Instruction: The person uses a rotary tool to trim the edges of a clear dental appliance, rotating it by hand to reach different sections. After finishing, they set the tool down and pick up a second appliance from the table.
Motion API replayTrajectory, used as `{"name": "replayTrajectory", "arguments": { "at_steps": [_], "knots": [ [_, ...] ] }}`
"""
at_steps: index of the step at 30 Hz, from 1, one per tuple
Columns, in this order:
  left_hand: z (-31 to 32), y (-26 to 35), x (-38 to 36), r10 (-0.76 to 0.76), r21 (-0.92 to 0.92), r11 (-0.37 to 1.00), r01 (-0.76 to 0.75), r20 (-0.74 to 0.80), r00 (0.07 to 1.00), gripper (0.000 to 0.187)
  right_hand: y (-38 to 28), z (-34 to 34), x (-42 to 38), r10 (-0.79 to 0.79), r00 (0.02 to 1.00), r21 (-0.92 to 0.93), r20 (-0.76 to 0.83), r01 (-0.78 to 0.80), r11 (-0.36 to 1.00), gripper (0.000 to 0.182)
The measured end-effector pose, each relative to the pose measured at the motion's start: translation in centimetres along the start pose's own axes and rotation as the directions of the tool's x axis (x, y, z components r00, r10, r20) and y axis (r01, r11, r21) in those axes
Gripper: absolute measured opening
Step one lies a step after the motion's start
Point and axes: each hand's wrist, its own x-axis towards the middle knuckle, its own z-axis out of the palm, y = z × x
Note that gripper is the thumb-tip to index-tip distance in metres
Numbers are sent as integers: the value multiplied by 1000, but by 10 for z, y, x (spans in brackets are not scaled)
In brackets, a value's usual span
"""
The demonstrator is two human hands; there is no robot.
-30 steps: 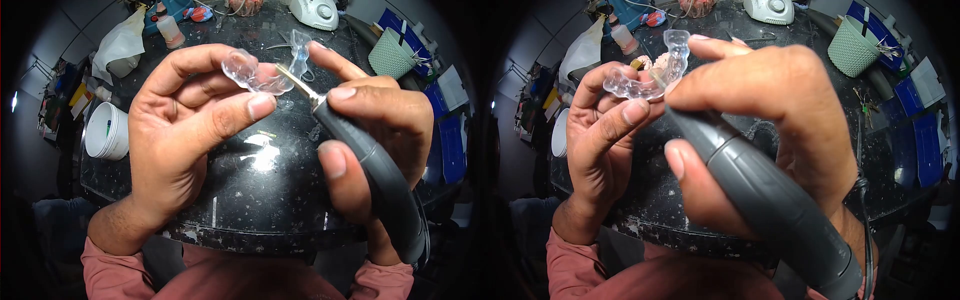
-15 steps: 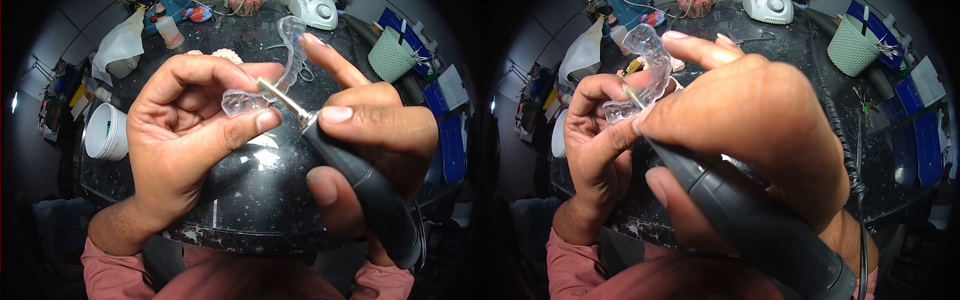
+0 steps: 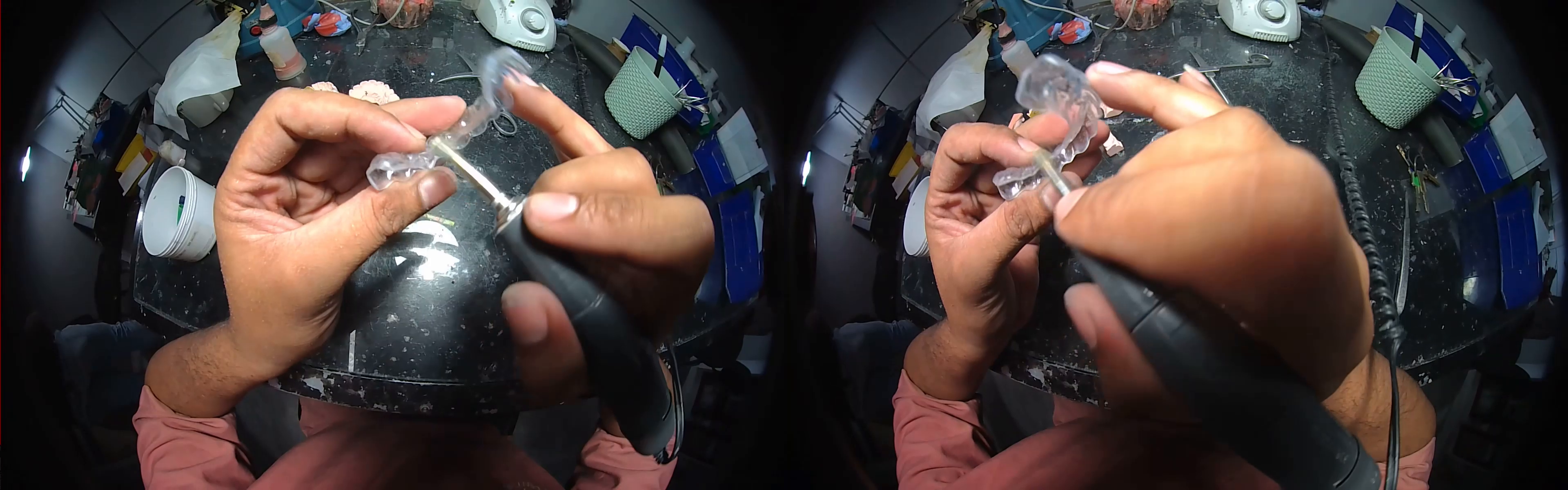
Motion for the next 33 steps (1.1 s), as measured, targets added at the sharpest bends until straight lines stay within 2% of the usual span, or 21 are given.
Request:
{"name": "replayTrajectory", "arguments": {
  "at_steps": [2, 4, 6, 8, 9, 11, 13, 14, 15, 16, 18, 19, 20, 23, 24, 27, 28, 29, 30, 32, 33],
  "knots": [
    [-1, 2, 0, 21, 62, 998, -21, 3, 1000, 25, -3, 0, -1, 43, 998, 19, -37, -42, 999, 40],
    [-4, 5, 0, 4, 30, 1000, -5, 16, 1000, 23, -9, -9, 4, 82, 978, -67, 190, -71, 995, 42],
    [-3, 5, 0, -9, 1, 1000, 9, 1, 1000, 23, -14, -6, 3, 107, 974, -75, 201, -93, 993, 43],
    [-3, 4, 0, -22, -26, 999, 21, -15, 1000, 23, -13, 1, 0, 138, 989, 44, 57, -140, 989, 36],
    [-3, 2, 0, 15, -54, 998, -15, -6, 1000, 24, -13, -3, 0, 136, 989, 45, 57, -138, 989, 36],
    [-2, 2, 1, 55, -80, 995, -54, 2, 999, 24, -12, -19, 1, 96, 986, 69, 134, -106, 992, 22],
    [0, 8, 2, -113, -49, 992, 113, 1, 994, 29, -16, -24, 4, 135, 989, 42, 64, -138, 990, 16],
    [0, 9, 2, -112, -47, 993, 111, -1, 994, 29, -21, -26, 6, 175, 985, 18, -9, -175, 984, 11],
    [1, 9, 3, -159, -78, 984, 158, 1, 987, 32, -32, -32, 12, 298, 954, -21, 9, -298, 954, 11],
    [2, 10, 3, -206, -109, 973, 205, 6, 979, 36, -28, -33, 5, 352, 933, 230, -72, -328, 916, 17],
    [1, 10, 2, -245, -180, 953, 243, 9, 969, 40, -29, -31, 9, 385, 921, 246, -66, -358, 900, 23],
    [-2, 7, 3, -253, -228, 938, 261, 66, 965, 38, -22, -42, 6, 361, 933, 181, -13, -352, 918, 34],
    [-3, 5, 3, -256, -275, 919, 281, 124, 959, 36, -18, -40, 4, 361, 932, 179, -14, -353, 918, 34],
    [12, 13, 0, -311, -288, 908, 304, 21, 950, 33, -14, -24, 4, 180, 968, 8, 175, -184, 983, 51],
    [14, 15, 0, -323, -274, 914, 301, -37, 946, 32, -24, -20, 7, 223, 957, -39, 187, -219, 975, 46],
    [8, 15, 0, -367, -305, 882, 359, 35, 930, 30, -21, -13, 6, 114, 983, -66, 140, -106, 992, 45],
    [6, 15, 0, -382, -291, 873, 391, 90, 920, 29, -25, -19, 12, 127, 969, -82, 214, -111, 990, 44],
    [11, 14, 0, -334, -289, 897, 334, 51, 941, 27, -27, -23, 15, 140, 948, -99, 285, -116, 988, 43],
    [14, 14, 0, -333, -289, 898, 333, 50, 942, 27, -24, -18, 11, 139, 948, -98, 286, -115, 988, 43],
    [17, 16, 0, -269, -125, 956, 267, -1, 963, 27, -18, -4, -1, 104, 994, 18, 11, -104, 994, 40],
    [14, 15, 0, -268, -129, 954, 270, 26, 963, 26, -23, -12, 4, 140, 984, 10, 109, -142, 990, 35]
  ]
}}
